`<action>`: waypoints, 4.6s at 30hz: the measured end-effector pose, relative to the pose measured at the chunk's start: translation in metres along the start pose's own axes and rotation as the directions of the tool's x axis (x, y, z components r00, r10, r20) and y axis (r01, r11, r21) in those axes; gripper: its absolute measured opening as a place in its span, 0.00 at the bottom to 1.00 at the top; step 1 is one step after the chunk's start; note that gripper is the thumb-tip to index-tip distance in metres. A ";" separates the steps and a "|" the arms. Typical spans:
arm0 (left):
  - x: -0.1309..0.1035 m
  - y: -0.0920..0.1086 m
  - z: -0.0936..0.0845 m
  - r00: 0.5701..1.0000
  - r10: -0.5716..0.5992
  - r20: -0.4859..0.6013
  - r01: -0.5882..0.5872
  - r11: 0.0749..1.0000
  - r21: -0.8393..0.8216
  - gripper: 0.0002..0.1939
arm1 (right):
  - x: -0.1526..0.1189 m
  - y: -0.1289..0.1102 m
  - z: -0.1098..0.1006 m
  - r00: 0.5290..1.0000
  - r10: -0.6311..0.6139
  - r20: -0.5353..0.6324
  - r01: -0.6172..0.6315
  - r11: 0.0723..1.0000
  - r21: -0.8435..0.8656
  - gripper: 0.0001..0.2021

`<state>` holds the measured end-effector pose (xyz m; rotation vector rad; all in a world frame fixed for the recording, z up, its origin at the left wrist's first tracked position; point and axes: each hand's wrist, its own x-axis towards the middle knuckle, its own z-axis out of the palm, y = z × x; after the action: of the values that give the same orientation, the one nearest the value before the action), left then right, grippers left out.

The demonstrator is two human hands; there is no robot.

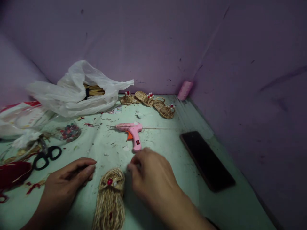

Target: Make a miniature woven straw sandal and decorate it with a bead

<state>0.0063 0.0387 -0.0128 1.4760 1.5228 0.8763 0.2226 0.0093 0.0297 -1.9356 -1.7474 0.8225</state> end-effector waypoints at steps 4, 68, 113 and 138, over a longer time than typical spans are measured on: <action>-0.003 0.004 0.004 0.996 -0.074 0.050 0.076 0.996 -0.038 0.13 | -0.029 0.001 0.021 0.987 0.080 0.142 -0.106 0.977 0.187 0.07; -0.037 0.038 -0.012 0.974 0.052 0.223 -0.004 0.978 -0.209 0.09 | -0.033 -0.003 0.047 0.837 -0.435 -0.332 0.536 0.777 0.331 0.10; -0.024 0.003 0.022 0.919 0.282 0.274 -0.337 0.924 0.179 0.03 | 0.026 -0.002 0.027 0.892 -0.049 0.450 -0.371 0.489 0.789 0.09; -0.025 0.000 0.020 0.934 0.251 0.255 -0.290 0.949 0.127 0.02 | 0.028 0.001 0.030 0.873 -0.074 0.481 -0.386 0.496 0.778 0.13</action>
<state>0.0234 0.0127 -0.0185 1.8731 1.2560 0.7133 0.2046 0.0342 0.0027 -1.2193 -0.9335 1.9155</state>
